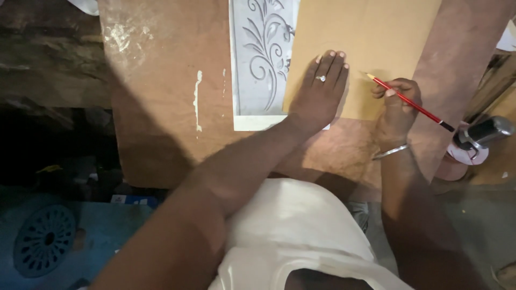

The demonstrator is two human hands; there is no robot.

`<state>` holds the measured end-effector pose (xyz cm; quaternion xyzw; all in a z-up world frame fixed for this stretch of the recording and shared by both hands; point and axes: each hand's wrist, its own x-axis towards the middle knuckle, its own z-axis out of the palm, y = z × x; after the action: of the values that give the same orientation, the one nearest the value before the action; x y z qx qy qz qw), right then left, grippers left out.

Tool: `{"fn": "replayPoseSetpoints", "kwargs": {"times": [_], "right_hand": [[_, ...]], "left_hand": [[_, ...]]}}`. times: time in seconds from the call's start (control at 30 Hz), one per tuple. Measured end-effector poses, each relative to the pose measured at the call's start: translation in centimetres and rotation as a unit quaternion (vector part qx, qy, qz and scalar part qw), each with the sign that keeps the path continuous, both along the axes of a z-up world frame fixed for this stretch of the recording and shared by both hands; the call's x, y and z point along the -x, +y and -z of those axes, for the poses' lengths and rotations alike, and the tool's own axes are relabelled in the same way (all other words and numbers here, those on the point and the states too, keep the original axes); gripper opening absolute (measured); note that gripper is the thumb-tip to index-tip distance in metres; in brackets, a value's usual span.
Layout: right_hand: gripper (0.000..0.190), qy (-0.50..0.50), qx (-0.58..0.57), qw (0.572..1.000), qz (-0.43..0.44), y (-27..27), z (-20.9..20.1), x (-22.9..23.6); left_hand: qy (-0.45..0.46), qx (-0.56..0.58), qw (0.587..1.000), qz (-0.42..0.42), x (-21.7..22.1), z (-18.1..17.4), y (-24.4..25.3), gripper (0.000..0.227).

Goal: Draw a stencil onto a wooden board using a pencil and a paper pattern.

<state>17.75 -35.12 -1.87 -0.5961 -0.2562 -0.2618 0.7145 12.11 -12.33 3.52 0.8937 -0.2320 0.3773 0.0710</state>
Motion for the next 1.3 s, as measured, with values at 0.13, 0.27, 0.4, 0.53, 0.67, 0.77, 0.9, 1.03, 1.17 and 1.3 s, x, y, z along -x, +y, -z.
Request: {"fn": "replayPoseSetpoints", "kwargs": {"times": [0.13,0.27,0.4,0.53,0.67,0.77,0.9,1.03,1.17,1.3], "right_hand": [[0.03,0.01,-0.017,1.0,0.001,0.0,0.1,0.2],[0.03,-0.005,-0.011,1.0,0.007,0.0,-0.1,0.3],[0.031,0.015,-0.018,1.0,0.014,-0.1,-0.1,0.1],[0.031,0.004,-0.022,1.0,0.006,0.0,0.0,0.2],[0.029,0.008,-0.016,1.0,0.011,0.0,-0.1,0.4],[0.027,0.008,-0.014,1.0,0.011,0.0,-0.5,0.6],[0.023,0.007,0.006,1.0,-0.017,0.1,-1.7,1.2],[0.016,0.024,0.053,0.998,-0.001,-0.3,-2.9,0.7],[0.012,0.031,0.08,0.996,-0.007,-0.6,-4.4,-1.5],[0.011,0.039,0.061,0.996,-0.056,-1.0,-5.3,-3.4]], "left_hand": [[-0.035,0.004,0.999,-0.009,-0.6,1.4,-0.9,0.047],[-0.007,0.012,1.0,-0.002,-0.6,1.1,-0.8,0.044],[-0.01,0.018,1.0,0.013,-0.8,1.3,-0.5,0.042],[-0.007,0.017,0.999,0.039,-0.4,0.9,0.6,0.04],[-0.004,-0.008,0.999,0.04,0.3,-0.4,0.8,0.046],[-0.003,-0.002,0.999,0.043,0.5,-0.5,0.8,0.05],[-0.033,0.008,0.998,0.053,0.7,-0.4,1.2,0.048],[-0.059,0.013,0.997,0.056,1.2,-1.0,1.2,0.047],[-0.072,-0.009,0.997,0.04,1.9,-1.7,1.4,0.047],[-0.134,-0.021,0.991,0.018,1.6,-1.1,1.2,0.043]]}}
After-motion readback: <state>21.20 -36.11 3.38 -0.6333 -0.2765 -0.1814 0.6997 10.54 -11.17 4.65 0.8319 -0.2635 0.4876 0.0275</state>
